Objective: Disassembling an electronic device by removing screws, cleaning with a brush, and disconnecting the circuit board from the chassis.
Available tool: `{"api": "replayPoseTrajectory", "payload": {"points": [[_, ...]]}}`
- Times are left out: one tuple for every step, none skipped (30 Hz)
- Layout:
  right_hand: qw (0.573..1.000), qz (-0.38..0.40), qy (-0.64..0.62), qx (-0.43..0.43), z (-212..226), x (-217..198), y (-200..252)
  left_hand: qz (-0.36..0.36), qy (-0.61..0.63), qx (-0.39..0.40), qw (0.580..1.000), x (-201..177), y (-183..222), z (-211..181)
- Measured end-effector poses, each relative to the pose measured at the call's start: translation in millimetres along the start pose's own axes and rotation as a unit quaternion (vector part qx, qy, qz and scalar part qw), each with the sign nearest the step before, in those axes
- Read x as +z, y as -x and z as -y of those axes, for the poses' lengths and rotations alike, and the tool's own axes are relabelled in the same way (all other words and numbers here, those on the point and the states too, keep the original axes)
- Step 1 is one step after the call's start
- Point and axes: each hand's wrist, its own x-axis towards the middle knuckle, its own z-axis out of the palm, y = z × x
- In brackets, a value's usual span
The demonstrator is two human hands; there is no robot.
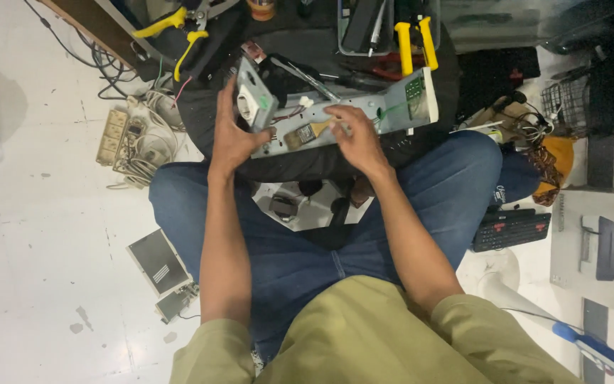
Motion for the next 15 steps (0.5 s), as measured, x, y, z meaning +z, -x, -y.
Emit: {"api": "replayPoseTrajectory", "payload": {"points": [[0.983,0.071,0.154,-0.077,-7,1,6,-0.002,0.015,-0.011,1.0,-5,0,3],[0.983,0.069,0.152,-0.076,-10,5,10,0.0,0.012,-0.011,1.0,-4,1,3],[0.968,0.095,0.217,-0.078,-11,9,14,0.0,0.028,-0.017,0.999,-4,3,2],[0.949,0.121,0.281,-0.083,-13,14,15,-0.002,0.042,-0.021,0.999,-4,3,1],[0.949,0.118,0.279,-0.083,-26,18,16,-0.001,0.039,-0.02,0.999,-4,3,5],[0.951,0.101,0.275,-0.096,-40,22,18,-0.001,0.059,-0.017,0.998,-4,5,8],[0.953,0.083,0.271,-0.108,-53,26,18,0.0,0.08,-0.014,0.997,-5,6,12],[0.953,0.082,0.269,-0.109,-60,25,20,-0.001,0.077,-0.013,0.997,-4,8,6],[0.956,0.066,0.261,-0.117,-67,24,21,-0.006,0.102,-0.018,0.995,-4,9,1],[0.957,0.05,0.255,-0.126,-75,22,21,-0.011,0.127,-0.022,0.992,-3,10,-5],[0.958,0.049,0.253,-0.128,-65,18,17,-0.011,0.125,-0.02,0.992,-3,10,-3],[0.962,0.044,0.251,-0.097,-56,13,15,-0.005,0.115,-0.018,0.993,-2,11,-1],[0.966,0.04,0.248,-0.066,-47,8,13,0.001,0.105,-0.016,0.994,-1,12,1],[0.966,0.039,0.248,-0.065,-45,7,8,0.003,0.105,-0.015,0.994,2,12,1],[0.981,0.008,0.192,-0.039,-43,7,3,0.007,0.073,-0.022,0.997,4,12,1]]}}
